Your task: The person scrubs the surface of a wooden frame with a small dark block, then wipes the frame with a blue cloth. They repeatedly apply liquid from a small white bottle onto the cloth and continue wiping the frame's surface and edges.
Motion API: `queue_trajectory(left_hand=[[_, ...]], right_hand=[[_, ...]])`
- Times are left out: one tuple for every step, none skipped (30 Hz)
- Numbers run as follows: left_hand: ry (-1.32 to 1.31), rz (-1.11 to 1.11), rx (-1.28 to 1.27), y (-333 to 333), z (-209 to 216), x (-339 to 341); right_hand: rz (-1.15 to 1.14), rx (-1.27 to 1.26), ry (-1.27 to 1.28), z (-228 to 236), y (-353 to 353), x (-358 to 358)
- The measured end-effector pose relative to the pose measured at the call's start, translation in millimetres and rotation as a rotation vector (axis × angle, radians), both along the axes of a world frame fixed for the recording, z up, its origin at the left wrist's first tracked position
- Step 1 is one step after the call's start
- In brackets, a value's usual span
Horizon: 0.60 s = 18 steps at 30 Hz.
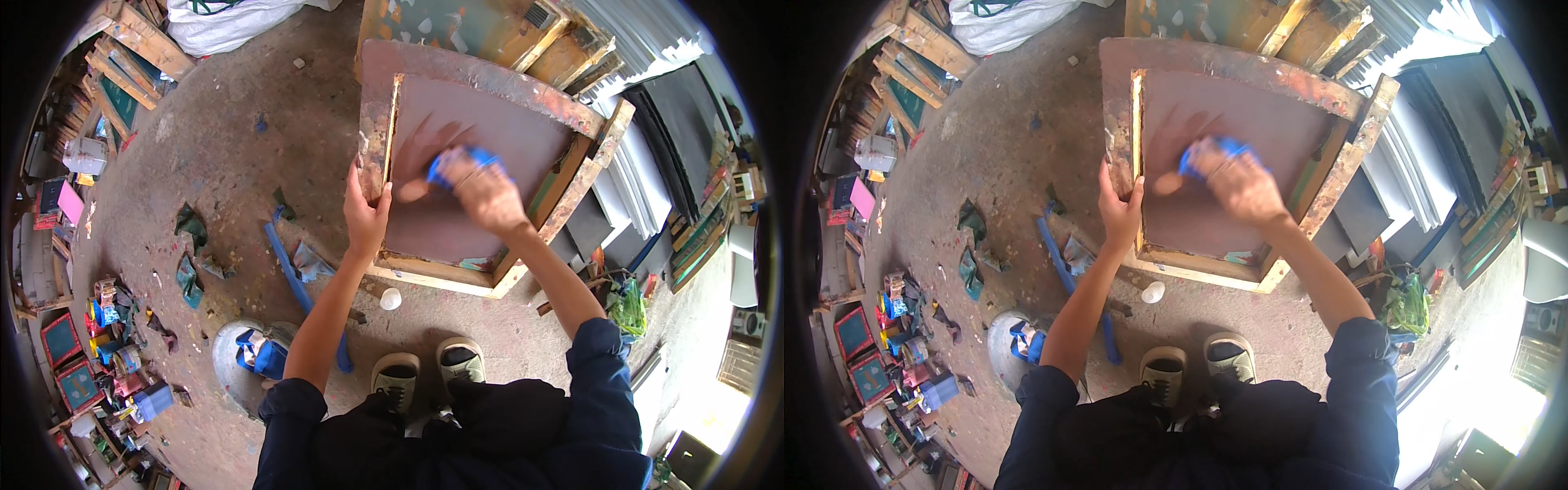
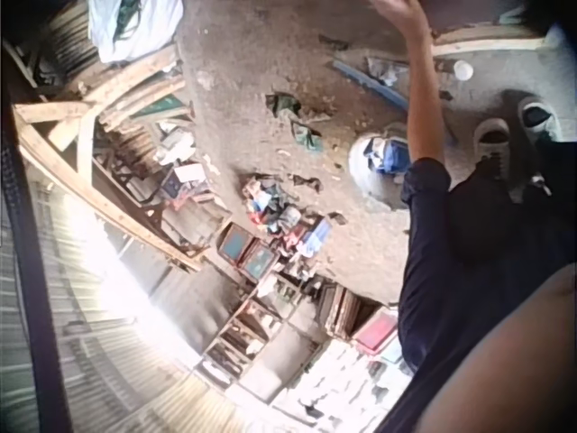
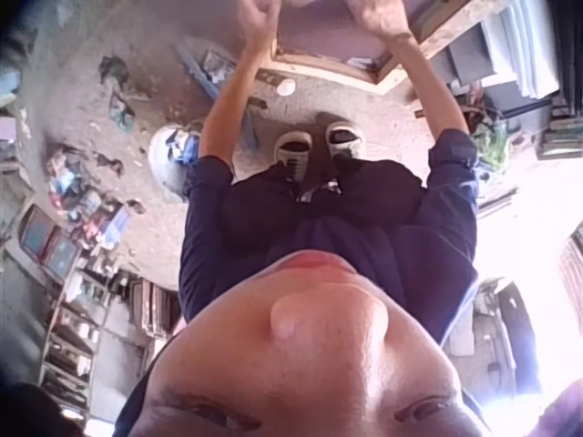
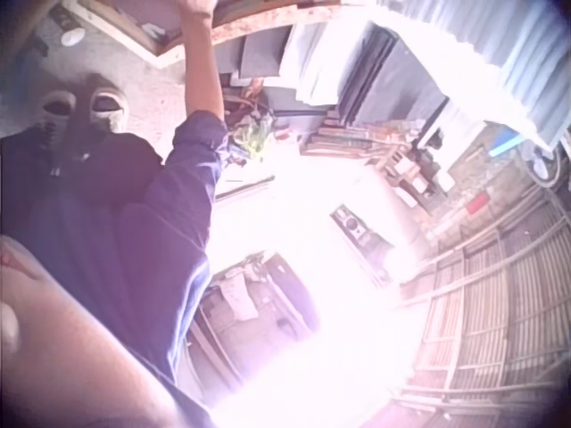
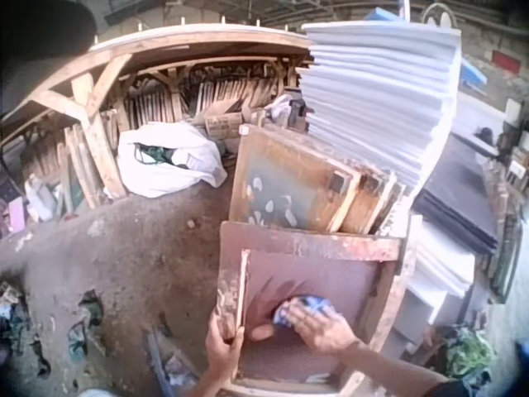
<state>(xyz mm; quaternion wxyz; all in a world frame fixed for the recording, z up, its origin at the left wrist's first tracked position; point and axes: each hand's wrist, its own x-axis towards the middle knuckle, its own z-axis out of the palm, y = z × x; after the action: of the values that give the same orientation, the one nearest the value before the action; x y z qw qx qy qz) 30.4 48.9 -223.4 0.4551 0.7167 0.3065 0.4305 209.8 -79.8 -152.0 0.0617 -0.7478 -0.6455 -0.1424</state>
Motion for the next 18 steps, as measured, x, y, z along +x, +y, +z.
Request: queue_trajectory(left_hand=[[-0.014, -0.003, -0.006, 0, 0, -1], [-0.028, -0.006, -0.013, 2, -1, -1], [-0.048, -0.018, -0.027, -1, -1, 1], [-0.021, -0.015, -0.036, -4, 3, 3], [0.005, -0.012, -0.046, -8, 6, 4], [0.028, -0.003, -0.047, -7, 10, 6], [0.033, 0.019, 0.022, -4, 11, 2], [0.038, 0.04, 0.09, 0, 11, -1], [0.035, 0.055, 0.15, -1, 10, 0], [0.011, 0.023, 0.081, 2, 8, 2], [0.022, 0.026, 0.058, -2, 7, 0], [0.028, 0.014, 0.042, -6, 11, 4], [0.037, 0.011, 0.029, -7, 13, 3], [0.025, 0.005, 0.052, -5, 12, 4], [0.013, 0.012, 0.058, -1, 10, 0], [-0.002, 0.02, 0.059, 0, 7, 0], [-0.017, 0.027, 0.06, 1, 4, -1], [-0.017, 0.012, 0.036, -4, 1, 4]], right_hand=[[-0.124, -0.052, 0.02, 11, 3, 3], [-0.203, 0.282, -0.069, 10, 2, 3], [-0.059, 0.207, -0.086, 6, -2, 2], [0.078, 0.141, -0.102, -5, -3, -1], [0.214, 0.073, -0.117, -16, -5, -3], [0.313, 0.059, -0.181, -26, -6, 6], [0.21, 0.115, -0.16, -8, 6, 6], [0.107, 0.169, -0.138, 15, 16, 12], [-0.003, 0.213, -0.124, 32, 19, 15], [-0.067, 0.295, -0.114, 27, 23, 7], [0.017, 0.244, -0.027, 14, 19, 1], [0.204, 0.167, -0.084, -9, 8, 2], [0.398, 0.089, -0.137, -13, 7, 0], [0.321, 0.106, -0.111, -13, 7, 11], [0.254, 0.122, -0.074, 7, 15, 14], [0.186, 0.131, -0.041, 19, 18, 17], [-0.012, 0.236, -0.072, 21, 23, 11], [-0.012, 0.234, -0.044, 15, 23, 4]])
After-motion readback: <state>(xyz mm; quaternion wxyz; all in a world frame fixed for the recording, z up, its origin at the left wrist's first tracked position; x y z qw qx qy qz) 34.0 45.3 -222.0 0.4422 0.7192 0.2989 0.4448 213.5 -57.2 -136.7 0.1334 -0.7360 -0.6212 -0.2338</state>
